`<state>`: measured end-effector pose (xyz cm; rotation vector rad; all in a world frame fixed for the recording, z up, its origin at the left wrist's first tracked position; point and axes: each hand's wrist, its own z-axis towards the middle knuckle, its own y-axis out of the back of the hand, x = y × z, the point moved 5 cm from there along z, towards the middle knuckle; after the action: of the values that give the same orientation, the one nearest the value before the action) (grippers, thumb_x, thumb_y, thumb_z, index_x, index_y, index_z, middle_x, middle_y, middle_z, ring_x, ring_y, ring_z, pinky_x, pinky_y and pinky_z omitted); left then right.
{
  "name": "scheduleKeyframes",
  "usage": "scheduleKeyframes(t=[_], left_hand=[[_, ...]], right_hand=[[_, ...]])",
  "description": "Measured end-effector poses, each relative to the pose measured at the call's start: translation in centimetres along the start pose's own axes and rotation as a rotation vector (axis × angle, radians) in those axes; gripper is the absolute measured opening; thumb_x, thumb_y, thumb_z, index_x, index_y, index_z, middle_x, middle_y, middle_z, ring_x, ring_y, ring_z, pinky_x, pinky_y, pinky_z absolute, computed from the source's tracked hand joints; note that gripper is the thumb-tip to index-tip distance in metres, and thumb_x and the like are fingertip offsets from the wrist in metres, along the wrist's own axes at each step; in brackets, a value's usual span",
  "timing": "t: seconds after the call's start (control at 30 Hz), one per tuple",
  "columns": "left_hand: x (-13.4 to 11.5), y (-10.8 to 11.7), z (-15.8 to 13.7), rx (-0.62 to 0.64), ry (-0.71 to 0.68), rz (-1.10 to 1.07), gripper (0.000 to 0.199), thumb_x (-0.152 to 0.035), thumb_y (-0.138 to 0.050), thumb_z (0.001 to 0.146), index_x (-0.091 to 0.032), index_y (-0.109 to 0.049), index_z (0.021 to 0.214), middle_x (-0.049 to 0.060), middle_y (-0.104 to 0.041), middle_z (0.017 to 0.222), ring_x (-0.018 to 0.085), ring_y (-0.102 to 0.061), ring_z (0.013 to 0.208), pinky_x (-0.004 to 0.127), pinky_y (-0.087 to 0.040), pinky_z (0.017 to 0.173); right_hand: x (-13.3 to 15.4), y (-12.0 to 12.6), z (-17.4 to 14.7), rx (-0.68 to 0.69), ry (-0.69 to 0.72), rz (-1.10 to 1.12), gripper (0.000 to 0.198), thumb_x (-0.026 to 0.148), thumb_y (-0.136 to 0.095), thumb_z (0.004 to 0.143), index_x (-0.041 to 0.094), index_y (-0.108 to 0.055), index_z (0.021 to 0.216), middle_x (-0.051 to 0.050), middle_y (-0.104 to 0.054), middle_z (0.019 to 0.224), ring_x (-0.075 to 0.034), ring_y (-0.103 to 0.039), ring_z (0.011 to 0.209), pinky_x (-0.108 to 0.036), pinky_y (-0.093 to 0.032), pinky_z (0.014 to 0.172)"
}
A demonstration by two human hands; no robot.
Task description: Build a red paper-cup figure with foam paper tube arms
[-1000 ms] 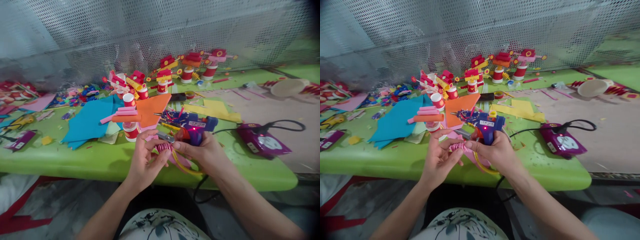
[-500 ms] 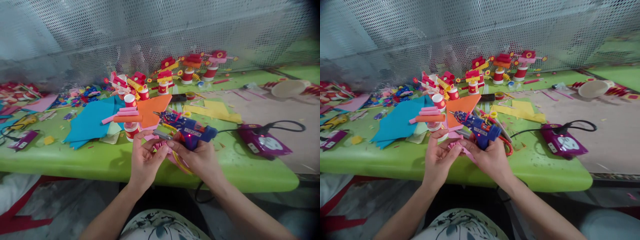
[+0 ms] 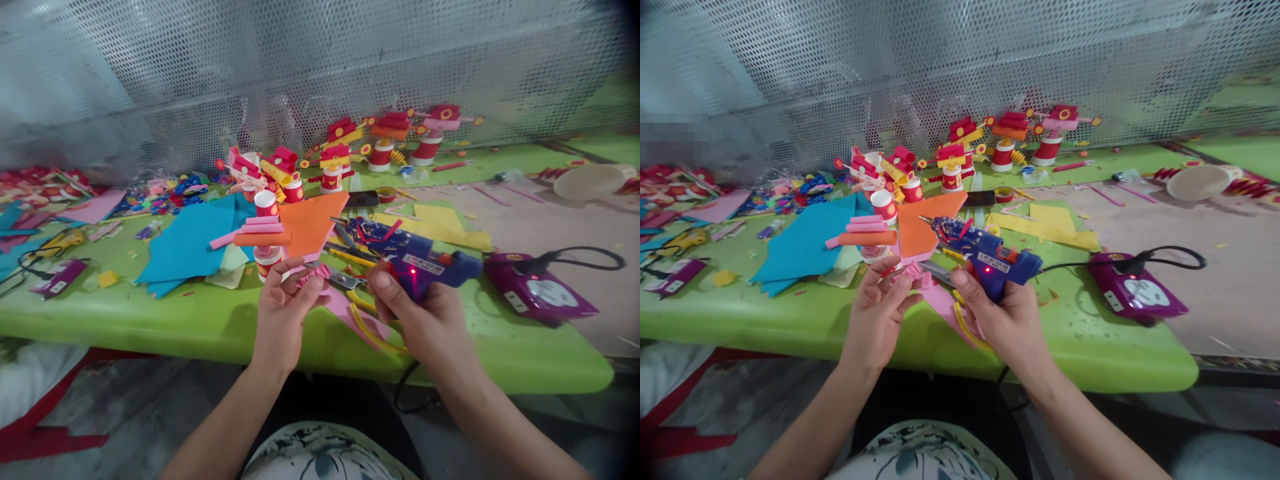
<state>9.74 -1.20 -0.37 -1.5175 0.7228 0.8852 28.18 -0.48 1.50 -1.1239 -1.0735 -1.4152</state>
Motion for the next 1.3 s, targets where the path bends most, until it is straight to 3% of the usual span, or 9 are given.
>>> scheduleKeyframes(t=[0.17,0.4,0.6,0.73,0.8,0.9,1.03,1.2,1.3], left_hand=[[-0.2,0.6,0.4,-0.097,0.065,-0.116,0.037,-0.026,-0.092,0.076,-0.018,-0.069,0.104,0.001,-0.079,0.094,0.013,-0.079,0.084,0.021,-0.064,0.077],[-0.4,0.6,0.7,-0.161,0.078,-0.187,0.029,-0.022,-0.091,0.077,-0.016,-0.071,0.098,0.000,-0.078,0.093,0.012,-0.078,0.085,0.020,-0.065,0.077],[-0.6,0.2,0.7,-0.157,0.053,-0.166,0.035,-0.026,-0.093,0.075,-0.018,-0.068,0.098,-0.002,-0.077,0.091,0.013,-0.079,0.087,0.022,-0.064,0.078],[-0.6,0.1,0.7,-0.149,0.052,-0.146,0.036,-0.028,-0.093,0.074,-0.018,-0.067,0.097,-0.001,-0.076,0.089,0.016,-0.079,0.089,0.025,-0.064,0.079],[-0.6,0.1,0.8,-0.134,0.047,-0.145,0.035,-0.028,-0.092,0.075,-0.018,-0.067,0.097,-0.001,-0.076,0.089,0.016,-0.078,0.089,0.025,-0.064,0.080],[-0.7,0.1,0.8,-0.111,0.027,-0.136,0.033,-0.028,-0.091,0.077,-0.018,-0.067,0.098,-0.001,-0.076,0.088,0.015,-0.078,0.085,0.026,-0.064,0.080],[-0.8,0.2,0.9,-0.108,-0.014,-0.108,0.033,-0.027,-0.090,0.078,-0.019,-0.066,0.099,-0.002,-0.076,0.085,0.013,-0.076,0.080,0.026,-0.063,0.078],[-0.9,0.3,0.9,-0.101,-0.040,-0.065,0.033,-0.030,-0.089,0.080,-0.020,-0.065,0.101,-0.002,-0.076,0.086,0.013,-0.076,0.079,0.027,-0.063,0.078],[-0.9,0.3,1.0,-0.098,-0.051,-0.058,0.033,-0.031,-0.089,0.080,-0.021,-0.065,0.101,-0.002,-0.076,0.087,0.013,-0.075,0.079,0.027,-0.063,0.078]], right_hand=[[0.5,0.5,-1.3,0.049,0.039,-0.088,0.046,0.061,-0.073,0.089,0.022,-0.059,0.068,0.002,-0.053,0.054,-0.012,-0.048,0.052,-0.026,-0.039,0.050],[-0.2,0.5,-2.4,0.094,-0.014,-0.105,0.043,0.061,-0.076,0.084,0.022,-0.065,0.071,0.000,-0.056,0.055,-0.014,-0.048,0.048,-0.027,-0.038,0.041],[-0.6,0.7,-2.1,0.084,0.060,-0.168,0.032,0.055,-0.080,0.081,0.024,-0.075,0.081,-0.004,-0.065,0.065,-0.023,-0.063,0.065,-0.031,-0.052,0.052],[-0.5,0.5,-1.7,0.098,0.108,-0.198,0.029,0.051,-0.078,0.085,0.024,-0.078,0.094,-0.007,-0.075,0.087,-0.024,-0.068,0.079,-0.031,-0.058,0.062],[-0.6,0.3,-1.7,0.131,0.079,-0.182,0.031,0.051,-0.076,0.087,0.023,-0.077,0.098,-0.006,-0.074,0.084,-0.021,-0.065,0.069,-0.029,-0.056,0.055],[-0.8,0.0,-1.8,0.172,-0.009,-0.145,0.034,0.055,-0.075,0.087,0.021,-0.074,0.090,-0.002,-0.064,0.062,-0.015,-0.053,0.049,-0.026,-0.047,0.041],[-0.5,-0.1,-2.2,0.094,-0.074,-0.098,0.042,0.061,-0.078,0.082,0.020,-0.074,0.091,-0.004,-0.065,0.066,-0.015,-0.052,0.053,-0.028,-0.048,0.045],[-0.2,-0.5,-2.5,0.093,-0.112,-0.114,0.045,0.066,-0.075,0.082,0.022,-0.072,0.082,0.000,-0.053,0.054,-0.015,-0.045,0.048,-0.027,-0.039,0.041],[-0.1,-0.3,-2.3,0.078,-0.088,-0.111,0.046,0.066,-0.077,0.080,0.021,-0.073,0.087,-0.001,-0.058,0.060,-0.015,-0.046,0.050,-0.028,-0.041,0.043]])
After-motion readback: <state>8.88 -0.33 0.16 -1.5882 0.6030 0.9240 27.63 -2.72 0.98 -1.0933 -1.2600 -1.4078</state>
